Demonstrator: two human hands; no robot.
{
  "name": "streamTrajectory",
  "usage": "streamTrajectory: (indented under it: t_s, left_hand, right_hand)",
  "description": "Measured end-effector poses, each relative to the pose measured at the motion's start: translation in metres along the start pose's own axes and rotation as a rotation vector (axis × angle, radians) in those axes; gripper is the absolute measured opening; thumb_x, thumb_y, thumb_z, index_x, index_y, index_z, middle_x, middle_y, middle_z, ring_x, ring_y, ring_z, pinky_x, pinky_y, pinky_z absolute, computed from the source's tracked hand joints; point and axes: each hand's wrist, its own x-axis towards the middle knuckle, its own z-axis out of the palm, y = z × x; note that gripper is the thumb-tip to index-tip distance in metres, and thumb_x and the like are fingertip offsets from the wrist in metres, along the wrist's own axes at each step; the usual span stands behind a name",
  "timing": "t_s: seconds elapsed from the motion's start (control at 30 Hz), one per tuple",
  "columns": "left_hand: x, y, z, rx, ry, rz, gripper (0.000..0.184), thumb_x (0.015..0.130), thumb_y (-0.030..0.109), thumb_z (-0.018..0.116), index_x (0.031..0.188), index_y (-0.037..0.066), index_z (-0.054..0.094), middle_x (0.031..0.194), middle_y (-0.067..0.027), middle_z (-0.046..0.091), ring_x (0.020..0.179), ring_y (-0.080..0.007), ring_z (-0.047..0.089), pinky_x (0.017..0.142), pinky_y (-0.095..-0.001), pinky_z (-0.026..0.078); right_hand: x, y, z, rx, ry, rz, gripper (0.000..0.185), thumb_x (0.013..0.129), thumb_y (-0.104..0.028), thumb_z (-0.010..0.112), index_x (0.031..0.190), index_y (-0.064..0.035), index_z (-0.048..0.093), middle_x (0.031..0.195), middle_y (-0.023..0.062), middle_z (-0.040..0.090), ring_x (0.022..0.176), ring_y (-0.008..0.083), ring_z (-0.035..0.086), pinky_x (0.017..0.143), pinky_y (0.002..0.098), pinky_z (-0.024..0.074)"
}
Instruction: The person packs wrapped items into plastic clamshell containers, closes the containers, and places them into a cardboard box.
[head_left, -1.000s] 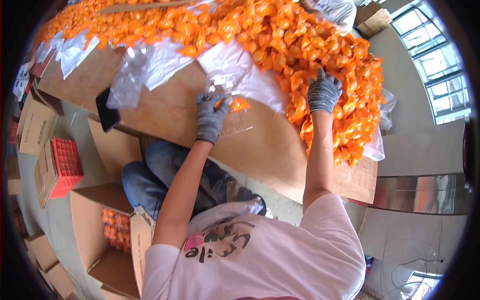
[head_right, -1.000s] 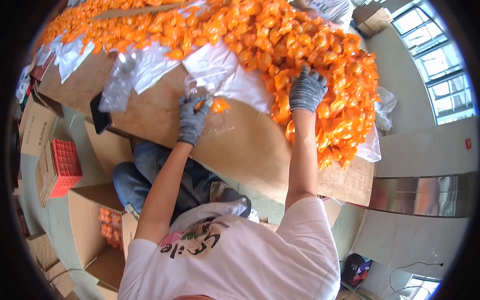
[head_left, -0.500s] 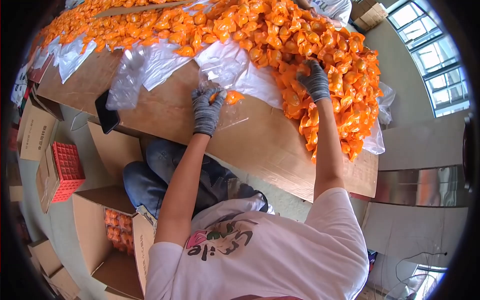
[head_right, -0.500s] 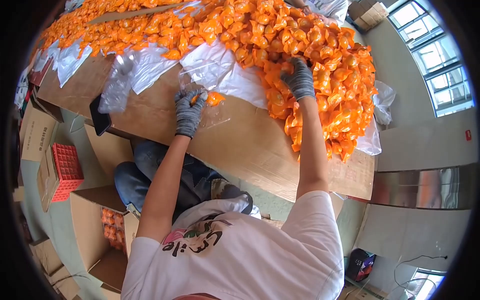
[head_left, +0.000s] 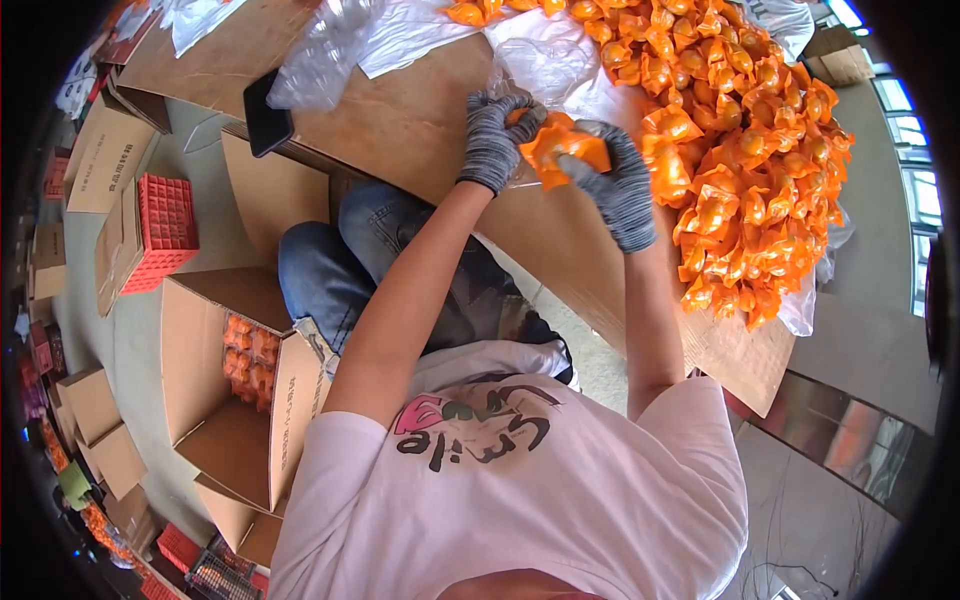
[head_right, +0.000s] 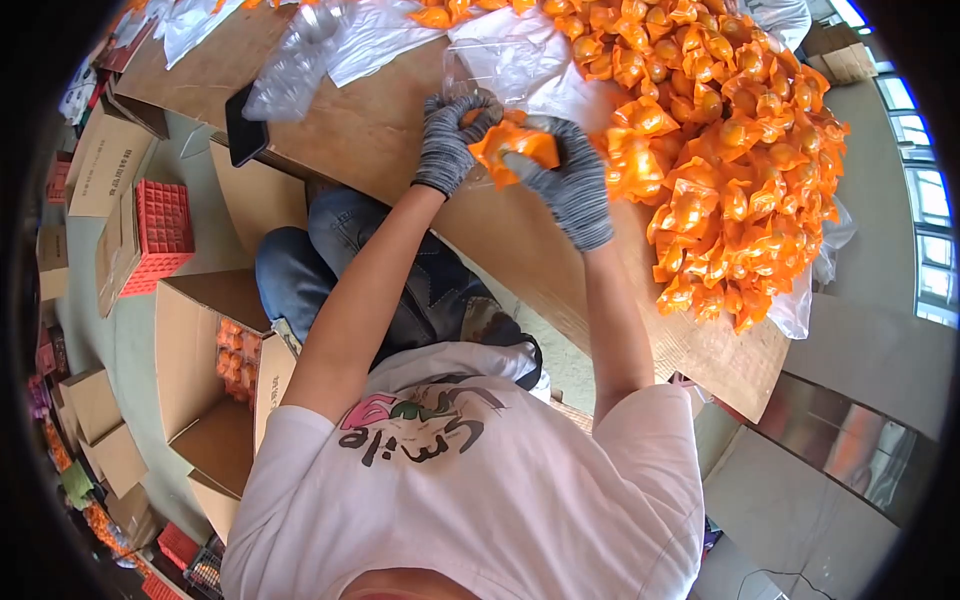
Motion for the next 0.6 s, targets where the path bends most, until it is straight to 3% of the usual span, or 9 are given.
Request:
streamTrajectory:
  t_s: [0.03,0.1,0.17,0.2,0.4,0.47,0.5,0.57,0.6]
  left_hand:
    - [-0.004,0.001,-0.003,0.0,0.004,-0.003,0.017,0.072,0.013,0.077,0.086,0.005,0.069,0.088,-0.0126,0.057,0.092,-0.0275,0.05,0.085,-0.0366,0.042]
    - [-0.007,0.004,-0.009,1.35,-0.071,0.718,0.017,0.073,0.013,0.076,0.086,0.005,0.069,0.087,-0.0127,0.056,0.092,-0.026,0.05,0.085,-0.0359,0.043]
    - [-0.006,0.003,-0.009,1.34,-0.074,0.68,0.018,0.074,0.014,0.076,0.087,0.005,0.069,0.089,-0.0128,0.055,0.092,-0.025,0.05,0.085,-0.0357,0.043]
    - [-0.005,0.005,-0.01,1.287,-0.069,0.6,0.021,0.075,0.017,0.076,0.091,0.005,0.069,0.093,-0.0124,0.053,0.093,-0.0245,0.051,0.086,-0.0345,0.043]
    - [0.003,0.006,-0.013,1.205,-0.027,0.499,0.022,0.078,0.018,0.074,0.096,0.008,0.069,0.096,-0.0114,0.054,0.092,-0.0236,0.05,0.086,-0.0334,0.043]
    - [0.003,0.005,-0.014,1.443,-0.071,0.691,0.021,0.077,0.018,0.073,0.096,0.009,0.07,0.094,-0.0124,0.058,0.094,-0.0256,0.049,0.088,-0.0344,0.041]
    - [0.004,0.004,-0.013,1.424,-0.069,0.682,0.021,0.078,0.017,0.073,0.097,0.009,0.07,0.092,-0.0125,0.059,0.094,-0.0266,0.048,0.089,-0.0349,0.04]
    - [0.003,0.002,-0.012,1.355,-0.031,0.691,0.021,0.078,0.018,0.072,0.098,0.009,0.07,0.094,-0.0134,0.059,0.095,-0.027,0.048,0.089,-0.035,0.041]
    - [-0.001,0.001,-0.01,1.329,0.002,0.659,0.022,0.079,0.019,0.072,0.098,0.008,0.069,0.097,-0.0145,0.058,0.098,-0.0276,0.048,0.089,-0.0354,0.041]
  right_hand:
    - [-0.004,0.009,0.007,-0.02,-0.005,0.011,0.036,0.076,-0.008,0.075,0.107,-0.0015,0.057,0.1,0.0042,0.061,0.094,0.0105,0.055,0.084,0.0253,0.0458]
    - [-0.011,0.027,0.021,-0.086,0.041,0.031,0.031,0.075,-0.006,0.075,0.101,-0.0022,0.059,0.097,0.0062,0.062,0.091,0.0141,0.058,0.083,0.026,0.0462]
    - [-0.008,0.014,0.026,-0.469,-0.037,-0.117,0.032,0.071,-0.008,0.077,0.098,-0.0023,0.061,0.093,0.0101,0.062,0.085,0.0211,0.06,0.08,0.0282,0.0475]
    - [-0.007,0.019,0.033,-0.489,-0.034,-0.214,0.034,0.066,-0.01,0.079,0.095,-0.0029,0.063,0.09,0.013,0.06,0.083,0.0277,0.059,0.077,0.0322,0.048]
    - [-0.003,0.035,0.041,-0.543,0.0,-0.223,0.041,0.064,-0.012,0.079,0.102,-0.0059,0.063,0.092,0.0112,0.059,0.085,0.0263,0.058,0.077,0.0345,0.0469]
    - [-0.004,0.01,0.021,-0.413,-0.162,-0.105,0.043,0.065,-0.013,0.078,0.104,-0.0061,0.062,0.103,0.0146,0.058,0.093,0.031,0.057,0.083,0.0364,0.0465]
    - [-0.01,0.019,0.008,-0.332,-0.138,-0.034,0.045,0.065,-0.011,0.078,0.107,-0.0063,0.063,0.108,0.0148,0.059,0.097,0.0298,0.057,0.086,0.0356,0.0462]
    - [-0.021,0.023,-0.016,-0.508,0.034,-0.246,0.046,0.065,-0.008,0.076,0.11,-0.0063,0.063,0.108,0.0137,0.059,0.099,0.0289,0.056,0.087,0.0358,0.046]
    - [-0.025,0.017,-0.032,-0.635,-0.03,-0.208,0.048,0.065,-0.003,0.073,0.112,-0.0089,0.063,0.111,0.0132,0.058,0.105,0.0299,0.053,0.092,0.0372,0.0437]
